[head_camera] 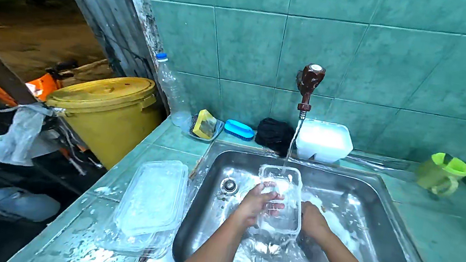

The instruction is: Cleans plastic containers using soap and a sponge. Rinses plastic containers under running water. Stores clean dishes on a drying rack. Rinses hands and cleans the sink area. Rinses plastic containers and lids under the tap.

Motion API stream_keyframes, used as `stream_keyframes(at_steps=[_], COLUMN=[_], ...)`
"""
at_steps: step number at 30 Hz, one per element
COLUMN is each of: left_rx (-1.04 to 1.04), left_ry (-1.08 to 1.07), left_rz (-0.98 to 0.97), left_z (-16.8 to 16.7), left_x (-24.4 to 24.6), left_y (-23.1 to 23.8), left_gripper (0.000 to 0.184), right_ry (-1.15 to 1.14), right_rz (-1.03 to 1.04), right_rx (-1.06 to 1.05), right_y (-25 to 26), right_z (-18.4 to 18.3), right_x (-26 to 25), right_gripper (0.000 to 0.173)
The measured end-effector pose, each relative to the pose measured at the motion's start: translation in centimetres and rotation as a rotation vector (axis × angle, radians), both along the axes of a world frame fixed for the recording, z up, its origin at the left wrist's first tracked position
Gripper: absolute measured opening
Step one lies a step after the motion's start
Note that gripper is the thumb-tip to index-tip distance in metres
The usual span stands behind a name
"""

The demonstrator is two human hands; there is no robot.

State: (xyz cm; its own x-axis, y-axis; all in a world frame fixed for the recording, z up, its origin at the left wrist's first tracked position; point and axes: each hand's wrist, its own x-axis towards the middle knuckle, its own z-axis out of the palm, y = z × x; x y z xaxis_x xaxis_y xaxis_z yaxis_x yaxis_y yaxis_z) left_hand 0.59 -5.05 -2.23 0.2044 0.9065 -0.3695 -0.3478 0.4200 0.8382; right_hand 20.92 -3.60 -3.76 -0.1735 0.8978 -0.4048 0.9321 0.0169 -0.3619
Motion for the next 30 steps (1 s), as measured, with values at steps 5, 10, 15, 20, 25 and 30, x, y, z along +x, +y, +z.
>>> stream_keyframes(at_steps=[5, 10, 15, 20, 25, 30], left_rx=[-0.027, -0.002, 0.142, 0.507, 0.585, 0.235], left_ry=[0.049, 0.062, 0.119, 0.367, 0.804, 1.288], left_rz=[0.008, 0.011, 0.066, 0.119, 0.501, 0.701], left_z=[0.4, 1.0, 2.3, 5.7, 11.0, 10.8], left_x=[-0.8, -0.8, -1.2, -4.3, -11.6, -20.1], left_y=[-0.7, -0.6, -0.6, -2.2, -5.9, -8.9], left_gripper=[0.041, 0.039, 0.033, 0.029, 0.045, 0.066], right_ry=[0.029, 0.045, -0.099, 0.024, 0.556, 0.768], right_rz=[0.146, 0.212, 0.283, 0.226, 0.025, -0.328], right_rx=[0.124, 0.049, -0.006, 0.000, -0.123, -0.155], right_y=[1.7, 3.0, 3.6, 4.7, 5.1, 3.8], right_z=[-0.5, -2.9, -2.7, -1.2, -1.0, -1.4], right_x=[-1.5, -3.0, -4.1, -3.8, -1.7, -0.9], right_gripper=[0.056, 0.071, 0.073, 0.061, 0.024, 0.029])
